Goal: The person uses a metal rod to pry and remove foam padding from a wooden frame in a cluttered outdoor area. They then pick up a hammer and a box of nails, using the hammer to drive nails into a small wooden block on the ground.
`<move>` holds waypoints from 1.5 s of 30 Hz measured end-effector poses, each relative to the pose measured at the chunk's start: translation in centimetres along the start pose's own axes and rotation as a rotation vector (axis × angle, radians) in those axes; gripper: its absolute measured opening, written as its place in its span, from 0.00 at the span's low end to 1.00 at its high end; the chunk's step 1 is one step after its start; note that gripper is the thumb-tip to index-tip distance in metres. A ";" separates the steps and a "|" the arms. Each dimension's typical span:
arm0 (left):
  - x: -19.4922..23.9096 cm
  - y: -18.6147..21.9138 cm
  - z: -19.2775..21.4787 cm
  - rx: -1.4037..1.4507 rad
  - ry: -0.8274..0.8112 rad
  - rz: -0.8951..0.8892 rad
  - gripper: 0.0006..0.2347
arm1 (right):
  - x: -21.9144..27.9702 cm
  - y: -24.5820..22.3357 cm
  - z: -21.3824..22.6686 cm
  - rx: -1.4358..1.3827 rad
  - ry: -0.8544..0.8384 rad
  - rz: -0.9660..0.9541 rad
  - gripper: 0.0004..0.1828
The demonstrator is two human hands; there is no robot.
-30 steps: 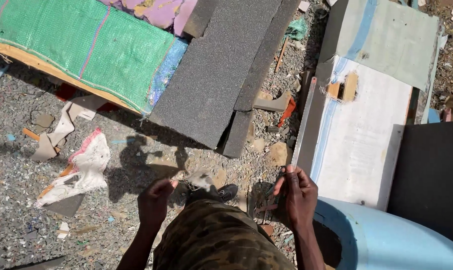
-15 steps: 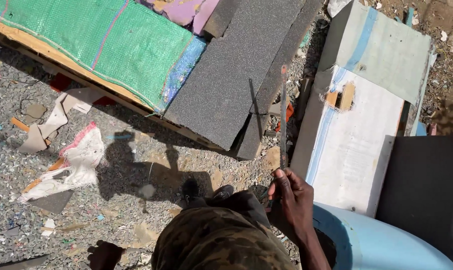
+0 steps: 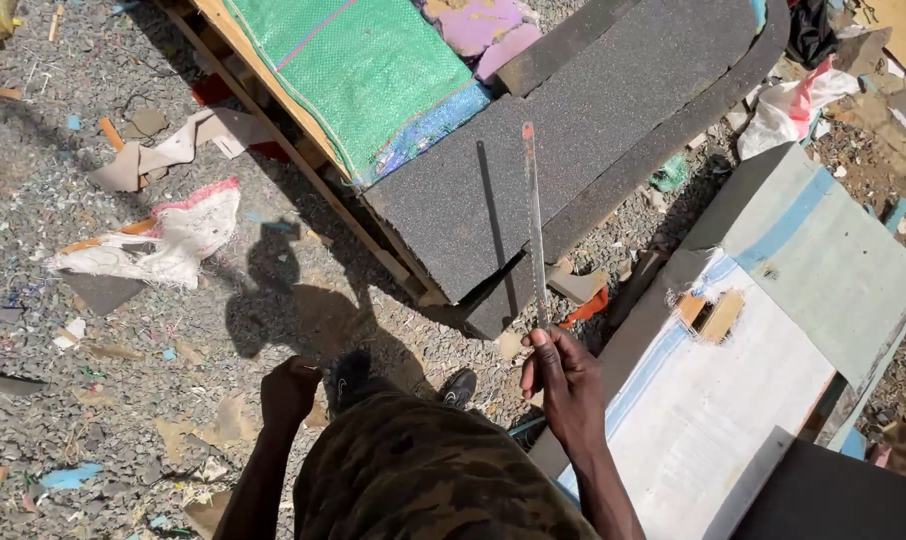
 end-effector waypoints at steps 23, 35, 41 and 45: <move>22.0 -0.6 2.3 0.348 -0.125 0.719 0.16 | -6.2 -2.9 -4.4 -0.078 -0.518 0.061 0.22; 22.5 -10.3 -0.1 0.582 -0.126 0.891 0.17 | -7.9 -5.8 -21.3 0.280 -0.582 0.067 0.15; 21.8 -16.5 -4.9 0.675 -0.202 0.940 0.13 | -17.2 -12.2 -26.8 0.099 -0.288 0.293 0.10; 19.7 -20.1 -1.9 0.601 -0.151 0.878 0.15 | -14.2 -12.1 -30.5 0.052 -0.244 0.291 0.10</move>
Point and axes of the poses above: each hand's wrist, its own x-axis away from the middle knuckle, its own z-axis out of the back of the hand, y = z × x, the point moved 5 cm from there along -x, towards the middle knuckle, and after that the axes turned 14 degrees about -x, right-handed, at the moved point
